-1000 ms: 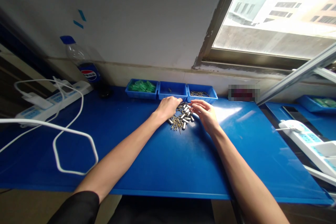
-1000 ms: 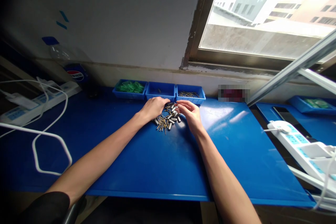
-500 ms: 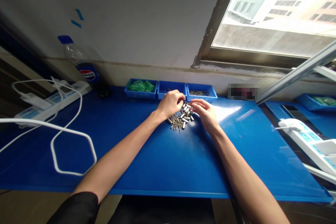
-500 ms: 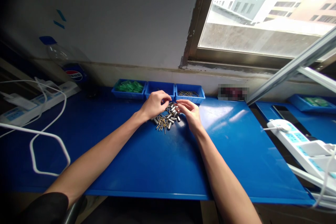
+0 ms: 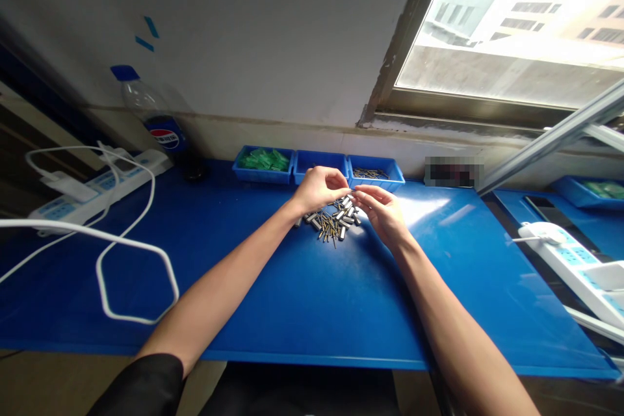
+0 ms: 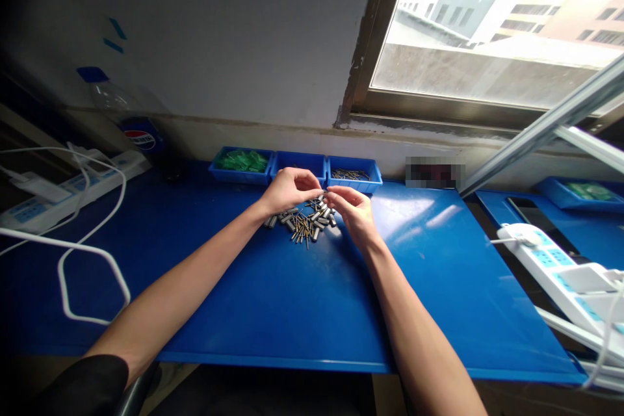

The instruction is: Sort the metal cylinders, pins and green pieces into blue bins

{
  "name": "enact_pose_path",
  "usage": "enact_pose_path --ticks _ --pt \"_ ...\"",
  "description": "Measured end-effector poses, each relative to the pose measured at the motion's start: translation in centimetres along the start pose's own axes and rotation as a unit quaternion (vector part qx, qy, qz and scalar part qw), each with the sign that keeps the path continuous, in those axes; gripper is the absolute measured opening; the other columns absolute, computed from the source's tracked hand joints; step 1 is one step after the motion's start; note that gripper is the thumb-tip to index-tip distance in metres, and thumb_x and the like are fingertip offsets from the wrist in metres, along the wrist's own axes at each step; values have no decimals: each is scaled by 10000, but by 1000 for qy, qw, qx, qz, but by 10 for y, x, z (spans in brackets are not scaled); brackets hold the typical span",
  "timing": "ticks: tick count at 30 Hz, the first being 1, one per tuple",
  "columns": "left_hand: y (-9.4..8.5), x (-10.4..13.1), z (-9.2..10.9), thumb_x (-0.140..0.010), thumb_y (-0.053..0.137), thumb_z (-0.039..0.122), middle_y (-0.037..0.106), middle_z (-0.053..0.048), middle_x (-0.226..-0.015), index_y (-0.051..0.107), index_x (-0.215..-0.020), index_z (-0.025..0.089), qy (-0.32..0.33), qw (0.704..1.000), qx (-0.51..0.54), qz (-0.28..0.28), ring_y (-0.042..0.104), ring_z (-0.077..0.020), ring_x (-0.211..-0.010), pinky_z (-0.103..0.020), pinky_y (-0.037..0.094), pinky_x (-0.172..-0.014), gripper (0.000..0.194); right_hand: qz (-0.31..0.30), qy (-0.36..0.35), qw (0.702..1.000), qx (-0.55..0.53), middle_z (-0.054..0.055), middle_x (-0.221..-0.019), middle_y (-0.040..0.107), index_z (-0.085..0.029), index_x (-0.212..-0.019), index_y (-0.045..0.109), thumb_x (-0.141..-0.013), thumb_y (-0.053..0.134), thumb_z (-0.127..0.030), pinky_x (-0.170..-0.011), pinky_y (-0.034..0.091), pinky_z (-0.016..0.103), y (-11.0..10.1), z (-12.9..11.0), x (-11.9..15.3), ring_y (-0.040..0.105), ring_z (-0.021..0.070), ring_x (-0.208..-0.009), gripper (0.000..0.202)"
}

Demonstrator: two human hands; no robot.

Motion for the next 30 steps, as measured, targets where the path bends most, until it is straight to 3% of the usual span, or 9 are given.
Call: enact_pose_path --ticks 3,5,7,14,21,30 --pt "-5 0 -12 -869 704 195 805 -49 -822 759 -882 173 -17 997 -78 22 771 -192 -778 -285 610 -737 60 3 -34 999 3 53 -1257 789 -307 -1138 808 -747 938 -373 -1087 553 458 -2 -3 -1 758 265 -1099 418" --pt "-4 1 -20 -852 704 165 797 -39 -817 753 -936 184 -30 989 -142 7 761 -197 -777 -286 595 -735 98 0 -53 999 6 51 -1467 690 -341 -1284 750 -758 931 -365 -1125 537 464 -4 -4 -1 720 280 -1229 557" --pt "1 3 -25 -821 724 143 790 -41 -833 747 -958 193 -37 977 -209 -26 751 -212 -794 -293 582 -736 148 -1 -55 998 10 53 -1550 625 -358 -1365 697 -761 925 -375 -1128 540 470 -6 -4 -2 700 285 -1268 645" --pt "12 10 -22 -855 594 34 776 -82 -917 727 -1084 218 -65 932 -345 -90 741 -252 -857 -311 551 -745 322 11 -50 998 43 74 -1454 688 -332 -1293 721 -800 878 -427 -987 604 452 -8 -4 -1 749 273 -1097 526" --pt "9 9 -20 -902 597 71 770 -122 -1067 706 -1104 201 -35 925 -362 -105 739 -281 -992 -322 562 -820 264 4 -48 997 55 76 -1378 729 -315 -1250 728 -810 859 -442 -898 610 418 -7 -5 0 747 244 -989 476" --pt "13 12 -22 -895 543 5 757 -126 -1013 669 -1123 186 -31 911 -391 -127 730 -272 -956 -308 540 -778 318 -2 -39 998 52 82 -1305 759 -295 -1217 746 -820 842 -432 -838 598 383 -6 -4 0 738 222 -910 431"
Point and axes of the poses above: each hand's wrist, its own x-axis away from the middle knuckle, its own y-axis out of the palm, z = x × y, the point moved 7 cm from there along -x, towards the middle knuckle
